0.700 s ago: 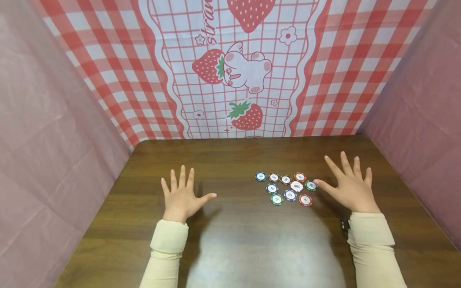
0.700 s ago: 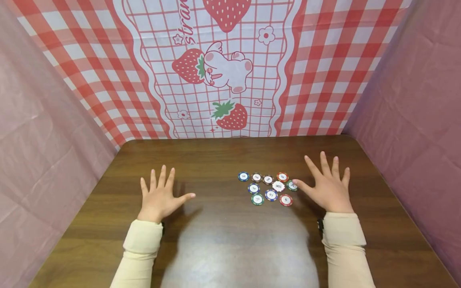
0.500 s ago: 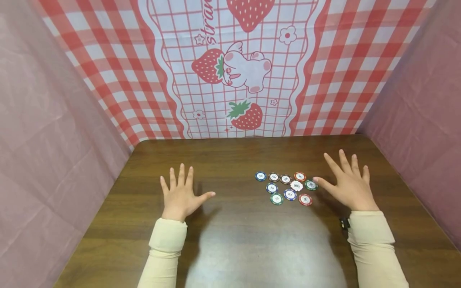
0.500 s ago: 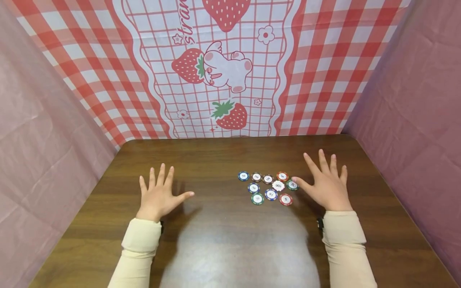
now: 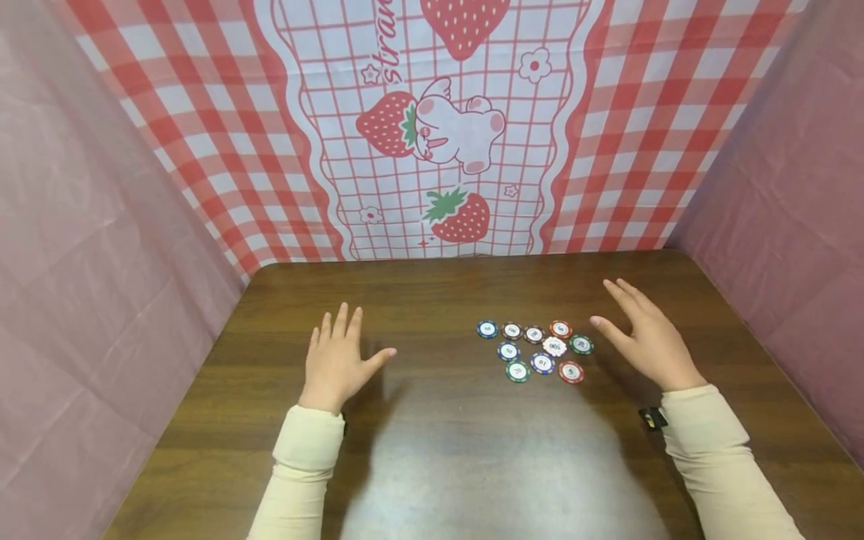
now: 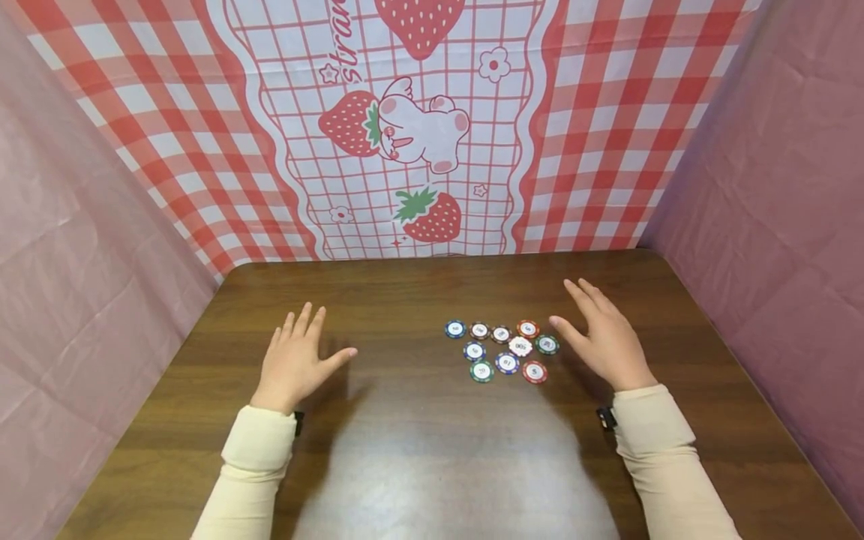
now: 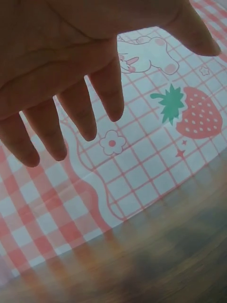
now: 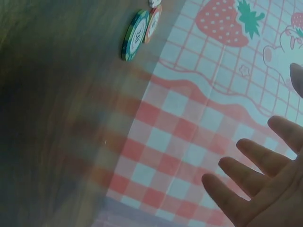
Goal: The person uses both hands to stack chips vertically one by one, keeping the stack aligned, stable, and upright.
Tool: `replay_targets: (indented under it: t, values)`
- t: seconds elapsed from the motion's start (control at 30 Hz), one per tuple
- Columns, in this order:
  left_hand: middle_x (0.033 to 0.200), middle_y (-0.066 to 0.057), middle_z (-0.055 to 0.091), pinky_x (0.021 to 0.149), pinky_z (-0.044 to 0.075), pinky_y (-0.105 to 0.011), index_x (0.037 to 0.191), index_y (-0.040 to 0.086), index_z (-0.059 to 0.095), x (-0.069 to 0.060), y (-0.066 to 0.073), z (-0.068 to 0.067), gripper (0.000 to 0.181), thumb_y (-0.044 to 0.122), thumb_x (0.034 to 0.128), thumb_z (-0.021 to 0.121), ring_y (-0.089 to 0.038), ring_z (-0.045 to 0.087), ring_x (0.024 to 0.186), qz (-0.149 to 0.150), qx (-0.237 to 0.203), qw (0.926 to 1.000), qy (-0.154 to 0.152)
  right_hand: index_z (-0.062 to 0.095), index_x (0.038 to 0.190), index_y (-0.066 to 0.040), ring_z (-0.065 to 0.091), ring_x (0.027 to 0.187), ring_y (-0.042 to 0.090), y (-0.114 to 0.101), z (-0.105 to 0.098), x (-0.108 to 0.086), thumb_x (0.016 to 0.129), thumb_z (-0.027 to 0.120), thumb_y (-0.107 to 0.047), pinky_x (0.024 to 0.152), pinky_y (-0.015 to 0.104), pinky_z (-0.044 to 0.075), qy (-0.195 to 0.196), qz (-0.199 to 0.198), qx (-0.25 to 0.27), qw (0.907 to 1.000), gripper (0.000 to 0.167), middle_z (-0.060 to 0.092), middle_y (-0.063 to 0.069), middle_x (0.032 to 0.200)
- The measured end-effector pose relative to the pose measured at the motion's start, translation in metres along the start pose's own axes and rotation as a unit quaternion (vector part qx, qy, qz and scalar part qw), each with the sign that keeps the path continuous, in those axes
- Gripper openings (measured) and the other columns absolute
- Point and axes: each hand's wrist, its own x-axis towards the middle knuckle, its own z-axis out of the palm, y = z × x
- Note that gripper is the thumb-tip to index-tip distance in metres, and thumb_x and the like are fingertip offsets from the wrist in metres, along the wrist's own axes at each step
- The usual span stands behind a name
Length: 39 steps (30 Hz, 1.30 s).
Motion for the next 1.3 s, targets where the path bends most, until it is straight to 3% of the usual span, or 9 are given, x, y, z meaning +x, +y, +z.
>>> replay_targets:
  t: [0.3,0.47,0.67,0.87,1.13,1.3]
  values:
    - [0.152,-0.018,0.041,0.113,0.033,-0.054,0.146,0.006,0.043,0.002,0.003,0.0,0.078,0.057,0.0896,0.061,-0.041,0.04,0.139,0.045,-0.044,0.997,0.046,0.046,0.145,-0.012,0.048,0.127,0.046,-0.008,0.006,0.001,0.092,0.068,-0.025,0.098,0.063,0.037,0.012,-0.034,0.067,0.9971,0.059,0.05,0.024,0.141]
    - [0.145,-0.016,0.051,0.106,0.042,-0.053,0.142,0.007,0.048,0.002,0.008,0.004,0.071,0.05,0.0886,0.066,-0.037,0.049,0.132,0.06,-0.085,0.9928,0.06,0.052,0.14,-0.007,0.06,0.108,0.037,-0.014,0.017,0.001,0.09,0.071,-0.018,0.085,0.044,0.048,0.012,-0.043,0.076,0.9961,0.055,0.059,0.02,0.13]
    - [0.142,-0.013,0.053,0.106,0.042,-0.051,0.142,0.01,0.049,0.001,0.015,0.01,0.068,0.046,0.0882,0.069,-0.033,0.05,0.131,0.062,-0.146,0.9866,0.038,0.059,0.131,-0.002,0.065,0.09,0.02,-0.02,0.034,0.002,0.085,0.075,-0.01,0.074,0.023,0.051,0.015,-0.061,0.119,0.9909,0.049,0.067,0.016,0.111]
    - [0.143,-0.013,0.052,0.108,0.041,-0.051,0.142,0.012,0.05,0.0,0.022,0.016,0.067,0.041,0.0861,0.073,-0.033,0.049,0.132,0.076,-0.191,0.9786,0.008,0.062,0.128,-0.002,0.063,0.085,0.012,-0.029,0.048,0.002,0.084,0.077,-0.011,0.072,0.025,0.053,-0.017,-0.051,0.161,0.9855,0.048,0.067,0.015,0.104]
    - [0.14,-0.013,0.053,0.107,0.041,-0.049,0.143,0.012,0.049,0.001,0.026,0.027,0.071,0.035,0.0825,0.078,-0.032,0.052,0.129,0.104,-0.238,0.9656,-0.016,0.062,0.126,0.0,0.063,0.079,0.005,-0.041,0.059,0.002,0.084,0.078,-0.019,0.071,0.025,0.054,-0.081,-0.03,0.165,0.9826,0.049,0.071,0.011,0.097]
    - [0.136,-0.014,0.056,0.101,0.046,-0.048,0.142,0.011,0.049,0.002,0.026,0.034,0.07,0.029,0.0819,0.079,-0.032,0.057,0.12,0.114,-0.285,0.9508,-0.045,0.063,0.124,0.004,0.064,0.078,0.005,-0.045,0.067,0.002,0.082,0.079,-0.018,0.068,0.023,0.053,-0.11,-0.029,0.183,0.9765,0.049,0.07,0.014,0.101]
